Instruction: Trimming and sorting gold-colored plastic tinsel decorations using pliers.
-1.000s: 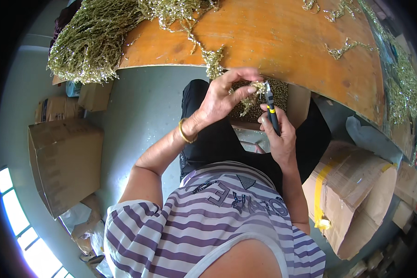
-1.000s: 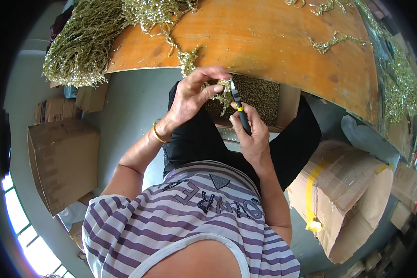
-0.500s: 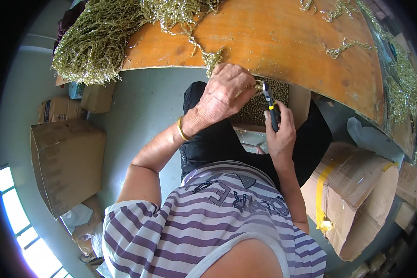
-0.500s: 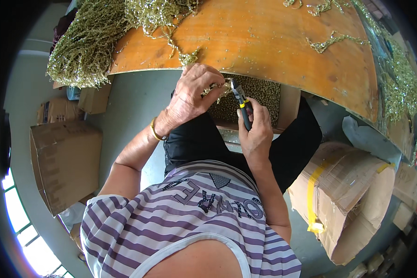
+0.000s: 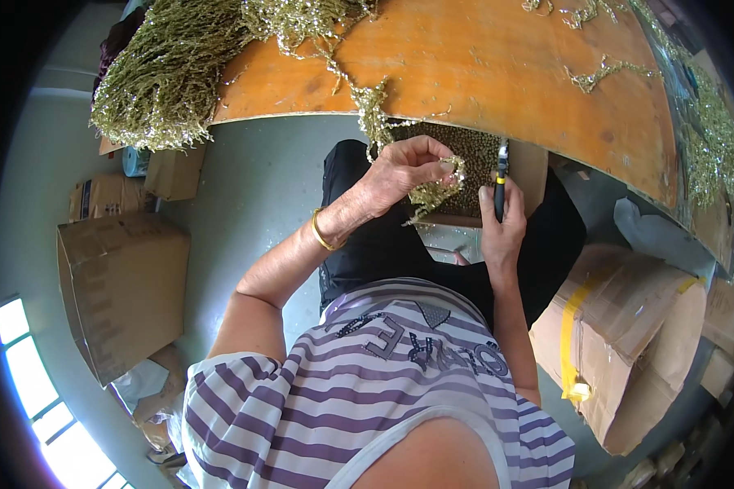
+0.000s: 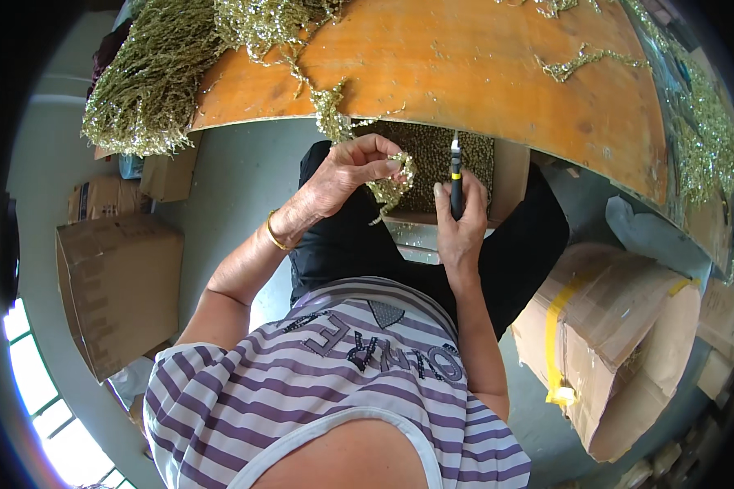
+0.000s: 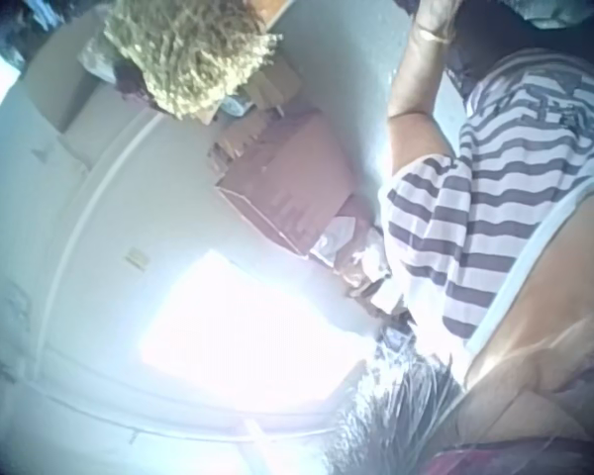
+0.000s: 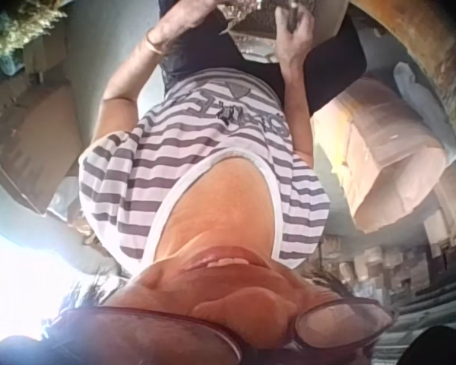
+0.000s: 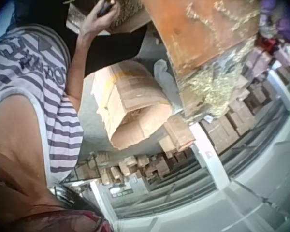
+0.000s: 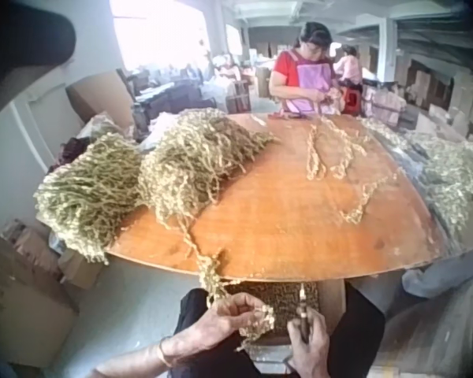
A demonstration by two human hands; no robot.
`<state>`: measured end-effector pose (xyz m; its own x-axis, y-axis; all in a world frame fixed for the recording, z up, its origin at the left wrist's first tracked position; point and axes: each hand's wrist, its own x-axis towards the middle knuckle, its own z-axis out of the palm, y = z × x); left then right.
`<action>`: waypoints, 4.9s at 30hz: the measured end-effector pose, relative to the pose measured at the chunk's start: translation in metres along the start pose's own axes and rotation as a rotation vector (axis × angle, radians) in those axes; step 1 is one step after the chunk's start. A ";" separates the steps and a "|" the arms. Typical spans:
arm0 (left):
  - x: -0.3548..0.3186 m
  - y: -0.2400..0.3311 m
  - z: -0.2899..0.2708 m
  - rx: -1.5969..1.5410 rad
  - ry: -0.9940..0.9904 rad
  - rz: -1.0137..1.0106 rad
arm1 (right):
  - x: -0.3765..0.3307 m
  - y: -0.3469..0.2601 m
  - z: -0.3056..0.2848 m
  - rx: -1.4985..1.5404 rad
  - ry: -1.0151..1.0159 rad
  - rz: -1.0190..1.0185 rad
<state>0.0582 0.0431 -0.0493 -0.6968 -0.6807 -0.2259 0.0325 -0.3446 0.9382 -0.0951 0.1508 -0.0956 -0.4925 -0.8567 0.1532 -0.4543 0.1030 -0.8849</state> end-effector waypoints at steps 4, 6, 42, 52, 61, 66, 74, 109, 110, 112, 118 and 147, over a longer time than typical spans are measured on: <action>0.001 -0.004 0.000 0.080 -0.024 0.003 | 0.006 -0.025 0.008 0.523 -0.035 0.107; 0.003 -0.009 0.002 0.090 -0.030 0.025 | 0.008 -0.032 0.010 0.611 -0.172 0.165; 0.044 -0.002 0.000 0.916 -0.060 0.728 | 0.036 -0.080 -0.042 1.390 -0.471 0.299; 0.010 0.007 -0.035 1.205 0.186 0.914 | 0.061 -0.109 -0.110 1.652 -0.410 -0.016; 0.077 0.008 -0.112 1.497 0.421 0.876 | 0.073 -0.101 -0.087 1.416 -0.372 0.247; 0.101 0.028 -0.136 1.554 0.415 0.650 | 0.059 -0.090 -0.083 1.362 -0.291 0.272; 0.180 0.101 -0.153 1.443 0.530 0.870 | 0.045 -0.076 -0.076 1.319 -0.250 0.398; 0.076 0.069 -0.069 -0.105 -0.235 -0.143 | 0.038 -0.041 -0.089 1.212 -0.258 0.465; 0.076 0.068 -0.071 -0.090 -0.247 -0.136 | 0.033 -0.037 -0.085 1.195 -0.227 0.481; 0.078 0.070 -0.069 0.036 -0.230 -0.050 | 0.021 -0.027 -0.079 1.170 -0.187 0.544; 0.053 0.086 -0.053 0.460 -0.263 -0.073 | -0.019 0.021 -0.040 0.980 -0.458 0.668; 0.229 0.396 -0.047 1.024 0.013 0.693 | -0.025 0.133 0.010 0.728 -0.244 0.689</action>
<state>-0.0551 -0.2798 0.2585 -0.7484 -0.5264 0.4035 -0.1878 0.7516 0.6323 -0.1363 0.1809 -0.2216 -0.2746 -0.8155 -0.5095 0.4688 0.3491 -0.8114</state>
